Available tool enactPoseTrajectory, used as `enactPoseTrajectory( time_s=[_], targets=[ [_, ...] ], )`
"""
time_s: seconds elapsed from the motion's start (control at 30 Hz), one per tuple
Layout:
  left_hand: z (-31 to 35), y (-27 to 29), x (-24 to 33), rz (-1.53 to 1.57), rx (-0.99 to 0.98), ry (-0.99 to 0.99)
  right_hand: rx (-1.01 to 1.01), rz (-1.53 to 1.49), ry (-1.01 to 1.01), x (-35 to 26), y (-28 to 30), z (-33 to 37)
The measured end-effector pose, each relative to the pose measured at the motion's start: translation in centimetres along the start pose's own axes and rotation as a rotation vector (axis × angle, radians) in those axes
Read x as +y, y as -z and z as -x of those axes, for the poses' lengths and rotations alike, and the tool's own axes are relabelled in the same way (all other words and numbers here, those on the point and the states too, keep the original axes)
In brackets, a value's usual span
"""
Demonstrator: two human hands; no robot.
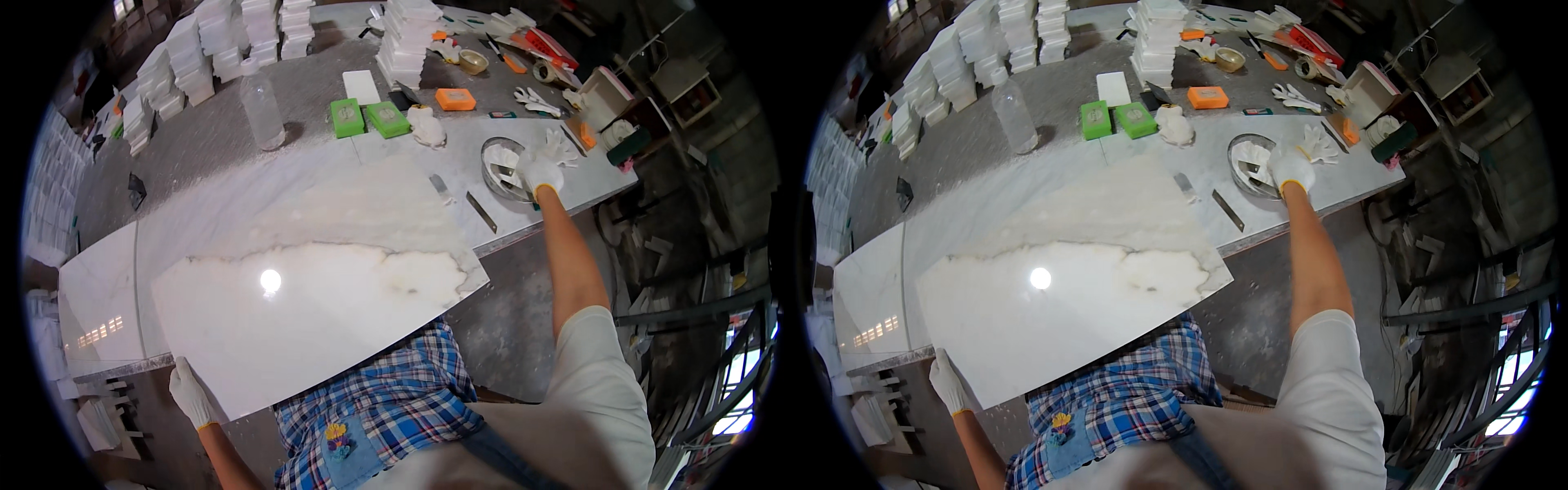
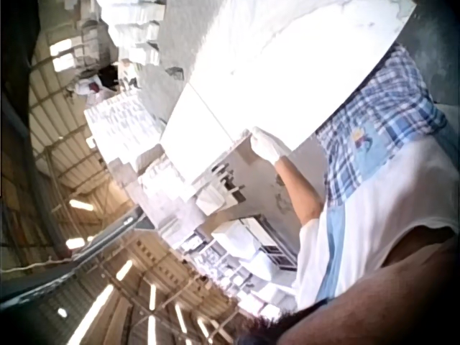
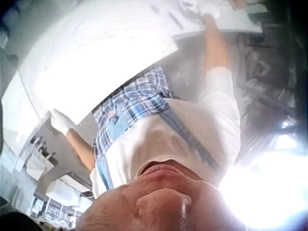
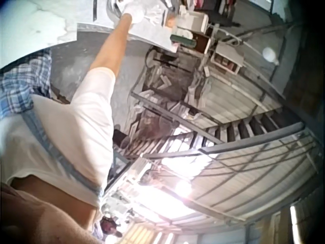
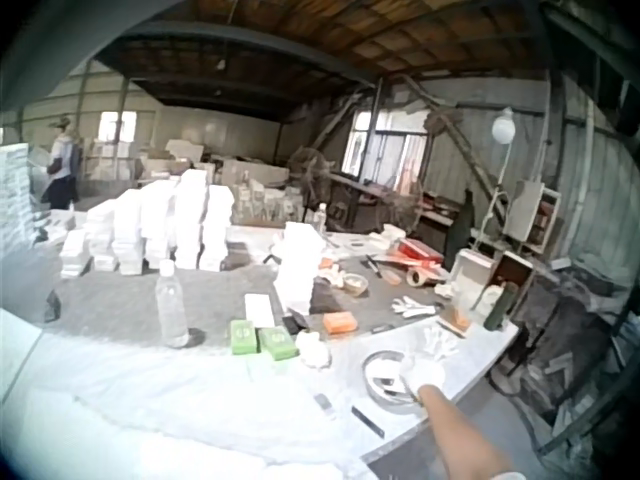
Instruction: The person uses a metal scraper to remove a white residue from the surface of a large white tile. They hold the tile steady with one hand while scraping with the other, working methodically across the surface to clear the material.
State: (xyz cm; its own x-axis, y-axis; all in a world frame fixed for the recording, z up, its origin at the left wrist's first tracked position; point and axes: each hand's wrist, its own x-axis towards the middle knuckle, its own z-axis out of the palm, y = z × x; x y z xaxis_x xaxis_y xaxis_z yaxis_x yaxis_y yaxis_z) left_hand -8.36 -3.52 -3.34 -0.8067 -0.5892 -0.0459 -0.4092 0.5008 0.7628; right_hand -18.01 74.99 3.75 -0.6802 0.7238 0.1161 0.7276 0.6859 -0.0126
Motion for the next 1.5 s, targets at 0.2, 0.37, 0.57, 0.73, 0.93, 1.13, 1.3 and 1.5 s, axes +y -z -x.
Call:
enactPoseTrajectory(
  time_s=[0.2,0.37,0.57,0.73,0.93,1.13,1.3,1.5],
  targets=[
    [2.7,0.1,4.5,0.162,0.005,0.098,0.208,-0.152,0.168,1.4,1.1,0.7],
    [0.4,1.1,1.2,-0.154,0.009,0.055,0.249,-0.751,0.268,-4.1,5.3,6.8],
    [1.2,1.2,2.2,-0.267,-0.011,0.117,-0.314,-0.783,0.534,-14.1,4.3,17.7],
    [1.8,0.4,2.7,-0.302,-0.007,0.089,-0.237,-0.729,0.688,-19.7,0.3,22.5],
    [2.1,0.4,3.3,-0.332,-0.013,0.117,-0.424,-0.948,0.579,-23.5,-2.6,22.5],
    [2.4,0.4,3.8,-0.341,-0.011,0.131,-0.339,-0.816,0.6,-24.0,-3.3,22.5],
    [2.4,0.6,4.0,-0.35,-0.007,0.139,-0.317,-0.765,0.613,-24.3,-3.3,22.5],
    [2.3,0.5,3.5,-0.359,0.005,0.109,-0.322,-0.693,0.622,-24.4,-2.7,22.8]
  ],
)
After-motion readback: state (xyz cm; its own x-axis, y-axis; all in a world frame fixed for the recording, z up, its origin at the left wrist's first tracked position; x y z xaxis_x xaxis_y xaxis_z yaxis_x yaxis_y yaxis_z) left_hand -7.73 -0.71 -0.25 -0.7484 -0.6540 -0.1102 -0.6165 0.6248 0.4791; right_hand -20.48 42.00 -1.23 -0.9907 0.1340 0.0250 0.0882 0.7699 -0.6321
